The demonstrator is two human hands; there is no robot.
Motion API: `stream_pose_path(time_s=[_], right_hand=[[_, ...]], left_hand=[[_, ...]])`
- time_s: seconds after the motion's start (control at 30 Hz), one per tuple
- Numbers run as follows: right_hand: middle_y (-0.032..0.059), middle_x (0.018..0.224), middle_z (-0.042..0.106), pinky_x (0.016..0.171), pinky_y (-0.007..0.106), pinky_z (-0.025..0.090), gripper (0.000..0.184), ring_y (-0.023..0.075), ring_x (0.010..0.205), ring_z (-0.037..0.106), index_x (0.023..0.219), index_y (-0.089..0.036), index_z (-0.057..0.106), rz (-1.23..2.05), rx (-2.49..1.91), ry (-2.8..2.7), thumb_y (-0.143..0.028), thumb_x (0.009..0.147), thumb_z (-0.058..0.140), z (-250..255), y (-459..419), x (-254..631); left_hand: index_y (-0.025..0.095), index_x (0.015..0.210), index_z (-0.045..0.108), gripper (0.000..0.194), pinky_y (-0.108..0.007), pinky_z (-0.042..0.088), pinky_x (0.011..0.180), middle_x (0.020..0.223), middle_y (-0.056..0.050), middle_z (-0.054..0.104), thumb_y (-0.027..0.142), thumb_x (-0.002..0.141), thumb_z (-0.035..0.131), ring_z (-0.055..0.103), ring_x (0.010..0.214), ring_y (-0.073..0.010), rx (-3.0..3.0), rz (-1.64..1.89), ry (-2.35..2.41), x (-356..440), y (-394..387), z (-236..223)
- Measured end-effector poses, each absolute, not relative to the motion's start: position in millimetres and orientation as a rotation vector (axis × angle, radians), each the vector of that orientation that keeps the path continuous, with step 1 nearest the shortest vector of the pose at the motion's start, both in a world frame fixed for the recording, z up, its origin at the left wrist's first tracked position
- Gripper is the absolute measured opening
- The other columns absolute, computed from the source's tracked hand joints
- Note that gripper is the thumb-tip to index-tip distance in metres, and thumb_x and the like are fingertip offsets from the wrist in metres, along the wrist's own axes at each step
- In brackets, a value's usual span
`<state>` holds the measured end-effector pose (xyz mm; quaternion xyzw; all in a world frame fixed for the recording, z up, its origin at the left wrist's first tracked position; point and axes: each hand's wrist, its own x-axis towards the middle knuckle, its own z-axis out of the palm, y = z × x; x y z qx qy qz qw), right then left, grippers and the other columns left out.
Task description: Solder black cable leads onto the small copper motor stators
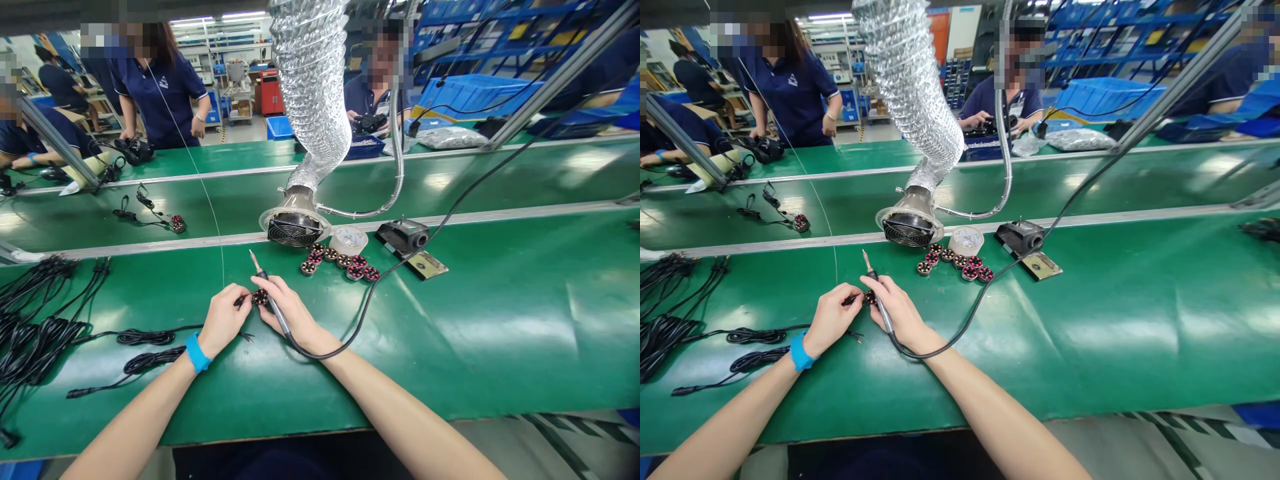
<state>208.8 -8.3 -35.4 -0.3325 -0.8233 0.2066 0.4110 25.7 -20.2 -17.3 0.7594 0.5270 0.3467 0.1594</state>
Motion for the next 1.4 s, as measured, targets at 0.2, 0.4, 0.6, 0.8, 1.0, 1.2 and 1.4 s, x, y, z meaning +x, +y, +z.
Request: stream_pose_path(time_s=[0.2, 0.4, 0.6, 0.8, 1.0, 1.2, 1.4], right_hand=[[0.0103, 0.121, 0.050, 0.088, 0.035, 0.052, 0.071, 0.0203, 0.099, 0.059, 0.147, -0.027, 0.036, 0.527, -0.835, -2.092, -0.003, 0.082, 0.053, -36.6, -8.1, 209.3], [0.0100, 0.122, 0.050, 0.089, 0.035, 0.051, 0.071, 0.0201, 0.100, 0.059, 0.147, -0.028, 0.036, 0.542, -0.836, -2.083, -0.004, 0.083, 0.054, -36.7, -8.7, 209.8], [0.0102, 0.122, 0.050, 0.089, 0.034, 0.051, 0.070, 0.0198, 0.099, 0.059, 0.147, -0.027, 0.036, 0.548, -0.842, -2.093, -0.004, 0.083, 0.054, -35.8, -9.2, 210.9], [0.0088, 0.121, 0.050, 0.088, 0.033, 0.052, 0.071, 0.0178, 0.094, 0.061, 0.145, -0.027, 0.038, 0.604, -0.856, -2.068, -0.003, 0.080, 0.055, -36.7, -8.8, 210.3], [0.0064, 0.113, 0.057, 0.094, 0.034, 0.050, 0.067, 0.0172, 0.097, 0.061, 0.140, -0.024, 0.045, 0.702, -0.875, -1.870, -0.007, 0.077, 0.060, -39.9, -5.4, 205.3], [0.0037, 0.089, 0.067, 0.075, 0.029, 0.053, 0.030, 0.0142, 0.072, 0.063, 0.117, -0.019, 0.064, 0.731, -1.055, -1.533, -0.028, 0.090, 0.056, -17.2, -1.6, 217.9], [-0.0038, 0.051, 0.051, 0.047, 0.023, 0.041, 0.030, 0.0118, 0.045, 0.050, 0.089, -0.017, 0.068, 0.803, -1.123, -1.367, -0.040, 0.094, 0.051, -17.2, 0.5, 226.1]], left_hand=[[0.020, 0.084, 0.061, 0.014, -0.027, 0.043, 0.068, 0.078, -0.002, 0.059, 0.020, 0.093, 0.050, 0.057, 0.071, -0.0155, 2.289, 0.971, 1.522, 24.9, -21.1, -18.5], [0.019, 0.084, 0.061, 0.014, -0.027, 0.043, 0.067, 0.079, -0.002, 0.059, 0.020, 0.093, 0.050, 0.056, 0.071, -0.0155, 2.303, 0.944, 1.524, 24.4, -20.9, -19.1], [0.019, 0.082, 0.062, 0.015, -0.027, 0.043, 0.066, 0.077, -0.001, 0.060, 0.021, 0.092, 0.051, 0.056, 0.069, -0.0149, 2.281, 0.929, 1.511, 24.6, -20.5, -17.2], [0.019, 0.079, 0.064, 0.015, -0.024, 0.043, 0.065, 0.075, -0.001, 0.064, 0.020, 0.089, 0.054, 0.058, 0.068, -0.0144, 2.162, 0.912, 1.483, 25.5, -18.2, -13.7], [0.018, 0.077, 0.066, 0.017, -0.024, 0.043, 0.065, 0.075, -0.001, 0.066, 0.024, 0.088, 0.054, 0.059, 0.068, -0.0139, 2.010, 0.964, 1.547, 24.2, -16.6, -12.7], [0.017, 0.077, 0.068, 0.021, -0.024, 0.044, 0.062, 0.074, -0.002, 0.069, 0.032, 0.086, 0.056, 0.061, 0.067, -0.0153, 1.829, 0.917, 1.585, 23.1, -13.8, -16.9], [0.017, 0.077, 0.069, 0.021, -0.023, 0.045, 0.063, 0.074, -0.002, 0.070, 0.032, 0.084, 0.056, 0.062, 0.070, -0.0161, 1.738, 0.937, 1.568, 21.6, -12.5, -20.5]])
